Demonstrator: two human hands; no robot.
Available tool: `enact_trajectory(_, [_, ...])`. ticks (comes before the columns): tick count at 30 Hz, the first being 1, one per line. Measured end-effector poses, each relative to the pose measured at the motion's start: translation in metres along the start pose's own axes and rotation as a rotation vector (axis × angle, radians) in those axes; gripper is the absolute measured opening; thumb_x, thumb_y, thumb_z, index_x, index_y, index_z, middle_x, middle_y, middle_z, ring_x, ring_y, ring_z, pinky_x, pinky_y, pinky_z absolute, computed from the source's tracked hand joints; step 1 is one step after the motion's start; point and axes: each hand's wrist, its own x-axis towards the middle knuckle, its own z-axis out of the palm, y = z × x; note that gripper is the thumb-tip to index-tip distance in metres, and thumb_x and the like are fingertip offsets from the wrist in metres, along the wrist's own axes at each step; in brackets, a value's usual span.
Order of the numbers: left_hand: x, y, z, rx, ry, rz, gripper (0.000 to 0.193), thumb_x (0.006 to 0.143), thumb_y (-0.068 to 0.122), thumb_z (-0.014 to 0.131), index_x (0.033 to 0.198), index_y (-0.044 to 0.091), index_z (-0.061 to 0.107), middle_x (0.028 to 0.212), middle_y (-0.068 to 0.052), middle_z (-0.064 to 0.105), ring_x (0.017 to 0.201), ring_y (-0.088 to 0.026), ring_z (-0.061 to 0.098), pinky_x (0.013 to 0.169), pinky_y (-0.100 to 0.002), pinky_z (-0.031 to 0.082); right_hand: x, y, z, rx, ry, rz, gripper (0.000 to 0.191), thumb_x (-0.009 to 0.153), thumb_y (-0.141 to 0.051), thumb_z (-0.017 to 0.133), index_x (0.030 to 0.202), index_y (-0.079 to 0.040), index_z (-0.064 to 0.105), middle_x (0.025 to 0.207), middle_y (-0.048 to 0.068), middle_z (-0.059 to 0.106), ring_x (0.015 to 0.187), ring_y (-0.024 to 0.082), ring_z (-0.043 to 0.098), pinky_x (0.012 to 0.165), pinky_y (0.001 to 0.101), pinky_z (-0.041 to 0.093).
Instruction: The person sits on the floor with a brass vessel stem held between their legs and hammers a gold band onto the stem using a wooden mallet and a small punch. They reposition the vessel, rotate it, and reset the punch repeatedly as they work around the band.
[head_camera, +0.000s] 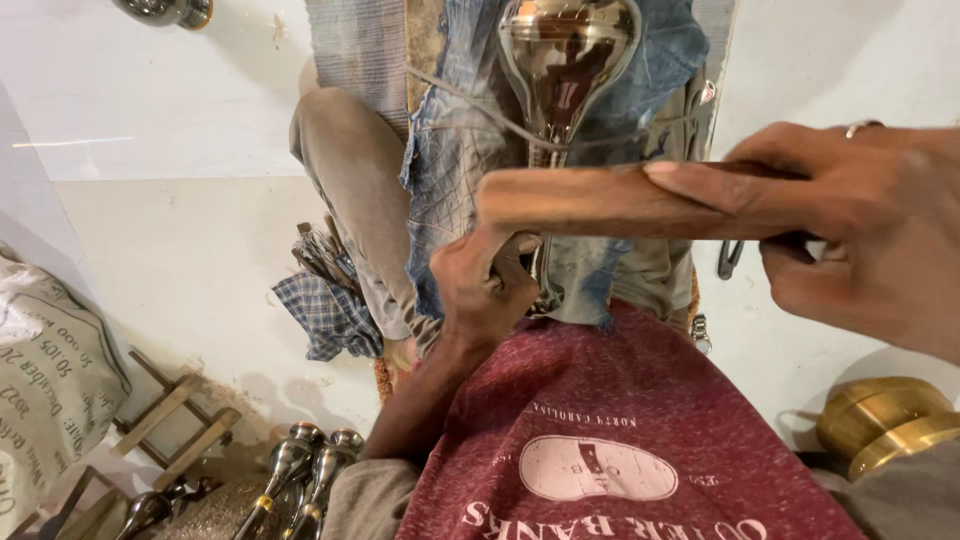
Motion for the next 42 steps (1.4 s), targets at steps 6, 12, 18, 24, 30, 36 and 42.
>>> enact_trajectory(6, [0.008, 0.000, -0.008, -0.004, -0.180, -0.097, 0.060, 0.069, -0.004, 0.071, 0.127, 0.013, 0.068, 0.097, -0.004, 0.081, 0.072, -0.015, 0.078, 0.065, -0.029, 0.064, -0.016, 0.017, 0.024, 0.124, 0.084, 0.000, 0.086, 0.076, -0.002, 0.075, 0.154, -0.028, 0.048, 0.112, 0.007, 0.073, 0.073, 0.017, 0.074, 0.067, 0.0320, 0.064])
enact_trajectory(12, [0.023, 0.006, -0.024, 0.101, -0.389, -0.009, 0.076, 0.064, 0.004, 0.075, 0.139, 0.010, 0.059, 0.090, -0.012, 0.076, 0.068, -0.026, 0.073, 0.065, -0.041, 0.061, -0.038, 0.032, 0.075, 0.376, 0.283, -0.015, 0.080, 0.067, 0.007, 0.068, 0.142, -0.017, 0.059, 0.109, 0.013, 0.075, 0.074, 0.015, 0.072, 0.062, 0.0288, 0.064])
enact_trajectory(18, [0.040, 0.008, -0.023, 0.137, -0.489, 0.195, 0.064, 0.073, 0.001, 0.064, 0.136, 0.014, 0.059, 0.092, -0.010, 0.078, 0.061, -0.017, 0.068, 0.049, -0.034, 0.054, -0.055, 0.035, 0.127, 0.849, 0.570, 0.027, 0.075, 0.074, -0.003, 0.077, 0.146, -0.015, 0.061, 0.100, 0.004, 0.077, 0.058, 0.005, 0.053, 0.042, 0.0157, 0.041])
enact_trajectory(24, [0.052, 0.009, -0.022, 0.242, -0.728, 0.141, 0.058, 0.078, 0.000, 0.060, 0.134, 0.014, 0.061, 0.058, -0.008, 0.064, 0.039, -0.012, 0.046, 0.033, -0.034, 0.036, -0.078, 0.019, 0.163, 0.914, 0.636, 0.034, 0.070, 0.079, 0.004, 0.067, 0.147, -0.009, 0.062, 0.100, 0.007, 0.069, 0.066, 0.005, 0.058, 0.052, 0.0180, 0.045])
enact_trajectory(30, [0.068, 0.011, -0.022, 0.164, -0.783, 0.326, 0.050, 0.081, -0.005, 0.055, 0.127, 0.015, 0.065, 0.091, -0.017, 0.075, 0.038, -0.009, 0.043, 0.031, -0.026, 0.033, -0.091, -0.016, 0.172, 0.804, 0.653, 0.277, 0.066, 0.073, 0.009, 0.065, 0.138, 0.006, 0.057, 0.113, 0.017, 0.068, 0.086, 0.015, 0.068, 0.065, 0.0245, 0.055])
enact_trajectory(36, [0.080, 0.007, -0.018, 0.145, -0.875, 0.578, 0.043, 0.094, -0.011, 0.053, 0.122, 0.018, 0.067, 0.108, -0.011, 0.079, 0.039, -0.006, 0.044, 0.029, -0.023, 0.035, -0.093, -0.040, 0.203, 0.367, 0.920, 0.137, 0.060, 0.080, 0.009, 0.071, 0.138, -0.003, 0.061, 0.110, 0.022, 0.070, 0.084, 0.023, 0.072, 0.066, 0.0281, 0.060])
enact_trajectory(42, [0.067, -0.019, -0.016, -0.115, -0.692, 0.379, 0.042, 0.088, -0.008, 0.062, 0.121, 0.017, 0.068, 0.098, -0.006, 0.081, 0.040, -0.010, 0.053, 0.032, -0.027, 0.039, -0.092, -0.046, 0.230, 0.442, 0.886, 0.451, 0.066, 0.075, 0.005, 0.071, 0.140, 0.008, 0.062, 0.107, 0.021, 0.071, 0.087, 0.021, 0.071, 0.066, 0.0262, 0.054])
